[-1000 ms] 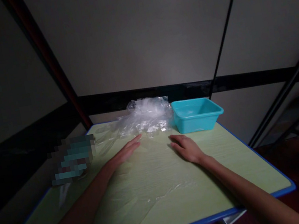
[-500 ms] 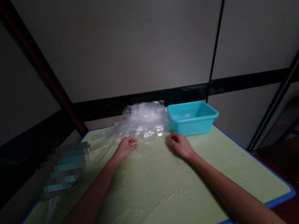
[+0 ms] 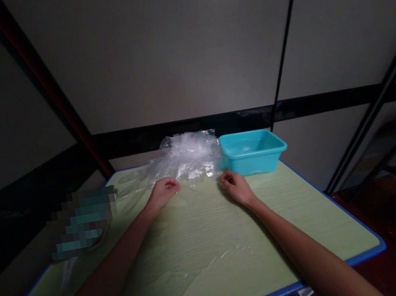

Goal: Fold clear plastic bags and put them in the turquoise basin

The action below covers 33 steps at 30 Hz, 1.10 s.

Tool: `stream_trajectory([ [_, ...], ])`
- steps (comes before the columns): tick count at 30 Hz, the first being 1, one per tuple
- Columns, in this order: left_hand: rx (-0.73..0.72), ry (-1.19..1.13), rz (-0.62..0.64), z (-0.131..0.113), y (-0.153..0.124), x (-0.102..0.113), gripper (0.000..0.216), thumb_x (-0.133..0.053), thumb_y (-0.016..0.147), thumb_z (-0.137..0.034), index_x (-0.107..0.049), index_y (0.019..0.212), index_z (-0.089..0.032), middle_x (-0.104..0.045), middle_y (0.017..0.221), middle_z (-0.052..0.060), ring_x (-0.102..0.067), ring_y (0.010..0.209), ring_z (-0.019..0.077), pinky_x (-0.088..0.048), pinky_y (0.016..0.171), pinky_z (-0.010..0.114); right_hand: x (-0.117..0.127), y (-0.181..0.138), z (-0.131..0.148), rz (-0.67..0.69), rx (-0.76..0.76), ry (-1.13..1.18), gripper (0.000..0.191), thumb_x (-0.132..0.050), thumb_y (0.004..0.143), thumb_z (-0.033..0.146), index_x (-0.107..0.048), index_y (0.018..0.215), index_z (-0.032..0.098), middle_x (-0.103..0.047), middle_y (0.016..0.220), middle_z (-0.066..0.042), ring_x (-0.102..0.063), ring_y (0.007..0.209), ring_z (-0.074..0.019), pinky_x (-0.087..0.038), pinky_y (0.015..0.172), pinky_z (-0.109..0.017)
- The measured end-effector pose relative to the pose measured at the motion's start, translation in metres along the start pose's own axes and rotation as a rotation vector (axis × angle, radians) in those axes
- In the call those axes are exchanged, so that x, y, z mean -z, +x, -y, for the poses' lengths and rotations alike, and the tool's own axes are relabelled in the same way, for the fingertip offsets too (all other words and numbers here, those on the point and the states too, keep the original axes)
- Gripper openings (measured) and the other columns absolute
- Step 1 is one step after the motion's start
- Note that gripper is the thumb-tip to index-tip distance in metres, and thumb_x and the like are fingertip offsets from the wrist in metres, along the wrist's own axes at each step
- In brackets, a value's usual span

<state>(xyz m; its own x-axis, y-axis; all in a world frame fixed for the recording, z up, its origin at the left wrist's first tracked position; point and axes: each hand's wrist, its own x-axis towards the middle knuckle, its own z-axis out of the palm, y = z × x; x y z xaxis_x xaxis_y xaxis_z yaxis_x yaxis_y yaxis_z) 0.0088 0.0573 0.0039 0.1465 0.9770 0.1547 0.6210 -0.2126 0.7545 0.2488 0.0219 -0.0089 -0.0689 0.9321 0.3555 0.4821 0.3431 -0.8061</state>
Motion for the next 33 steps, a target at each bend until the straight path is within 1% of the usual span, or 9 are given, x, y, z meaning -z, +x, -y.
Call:
stream_trajectory([
  [3,-0.07,-0.002,-0.019,-0.01,-0.012,0.011,0.013,-0.053,0.082,-0.024,-0.057,0.084,-0.012,-0.059,0.083,0.002,-0.057,0.073,0.0133,-0.047,0.067,0.031,0.0,0.001,0.0,0.009,0.017,0.008,0.023,-0.042,0.074,0.034,-0.055,0.073,0.015,-0.06,0.068,-0.004,-0.054,0.061,-0.0158,-0.042,0.056,-0.027],
  [5,-0.127,-0.003,-0.04,-0.017,-0.023,0.018,0.007,-0.057,0.075,-0.017,-0.056,0.07,-0.013,-0.058,0.072,-0.001,-0.056,0.069,0.013,-0.045,0.066,0.027,0.001,0.001,0.001,0.009,0.042,0.012,0.025,-0.04,0.075,0.034,-0.056,0.076,0.015,-0.062,0.074,-0.006,-0.056,0.068,-0.0178,-0.044,0.063,-0.029],
  [7,-0.188,-0.008,-0.071,-0.023,-0.035,0.022,0.006,-0.055,0.07,-0.013,-0.055,0.064,-0.015,-0.057,0.068,-0.002,-0.055,0.07,0.0137,-0.044,0.067,0.025,0.003,-0.001,0.004,0.014,0.076,0.012,0.028,-0.037,0.078,0.033,-0.057,0.084,0.014,-0.063,0.084,-0.007,-0.057,0.079,-0.0198,-0.044,0.073,-0.033],
  [10,-0.277,-0.023,-0.112,-0.027,-0.051,0.023,0.005,-0.052,0.069,-0.014,-0.053,0.065,-0.017,-0.056,0.073,0.0,-0.054,0.075,0.0149,-0.042,0.071,0.026,0.006,-0.005,0.011,0.051,0.145,-0.01,0.035,-0.03,0.082,0.031,-0.056,0.098,0.014,-0.063,0.095,-0.008,-0.056,0.093,-0.0206,-0.04,0.084,-0.036],
  [13,-0.37,-0.042,-0.098,-0.027,-0.062,0.02,0.006,-0.051,0.069,-0.016,-0.052,0.063,-0.017,-0.054,0.073,0.001,-0.052,0.076,0.0154,-0.041,0.073,0.028,0.01,-0.012,0.02,0.125,0.22,-0.069,0.037,-0.029,0.083,0.029,-0.055,0.105,0.014,-0.061,0.105,-0.009,-0.053,0.101,-0.0214,-0.036,0.09,-0.038],
  [17,-0.457,-0.064,-0.039,-0.03,-0.071,0.02,0.007,-0.052,0.069,-0.015,-0.053,0.063,-0.018,-0.054,0.076,0.001,-0.052,0.079,0.0156,-0.04,0.076,0.028,0.015,-0.019,0.03,0.248,0.309,-0.168,0.037,-0.035,0.081,0.026,-0.054,0.11,0.015,-0.058,0.113,-0.009,-0.051,0.104,-0.0234,-0.037,0.09,-0.042],
  [22,-0.503,-0.06,-0.035,-0.032,-0.077,0.017,0.009,-0.051,0.071,-0.012,-0.051,0.064,-0.018,-0.053,0.077,0.001,-0.052,0.079,0.015,-0.04,0.075,0.027,0.017,-0.024,0.042,0.415,0.497,-0.414,0.046,-0.031,0.078,0.016,-0.045,0.122,0.012,-0.054,0.119,-0.01,-0.049,0.108,-0.0211,-0.038,0.09,-0.043],
  [27,-0.552,-0.018,0.011,-0.027,-0.08,0.014,0.013,-0.048,0.069,-0.006,-0.05,0.064,-0.018,-0.051,0.078,0.002,-0.052,0.078,0.0142,-0.04,0.074,0.026,0.018,-0.026,0.045,0.496,0.56,-0.439,0.049,-0.031,0.077,0.011,-0.042,0.124,0.007,-0.048,0.126,-0.011,-0.044,0.115,-0.0178,-0.035,0.096,-0.038],
  [33,-0.574,0.064,0.057,-0.025,-0.082,0.015,0.016,-0.047,0.063,-0.002,-0.046,0.061,-0.018,-0.052,0.077,0.002,-0.051,0.078,0.0149,-0.04,0.073,0.026,0.02,-0.026,0.043,0.561,0.565,-0.445,0.051,-0.032,0.076,0.009,-0.04,0.126,0.01,-0.044,0.129,-0.008,-0.041,0.117,-0.0172,-0.033,0.098,-0.039],
])
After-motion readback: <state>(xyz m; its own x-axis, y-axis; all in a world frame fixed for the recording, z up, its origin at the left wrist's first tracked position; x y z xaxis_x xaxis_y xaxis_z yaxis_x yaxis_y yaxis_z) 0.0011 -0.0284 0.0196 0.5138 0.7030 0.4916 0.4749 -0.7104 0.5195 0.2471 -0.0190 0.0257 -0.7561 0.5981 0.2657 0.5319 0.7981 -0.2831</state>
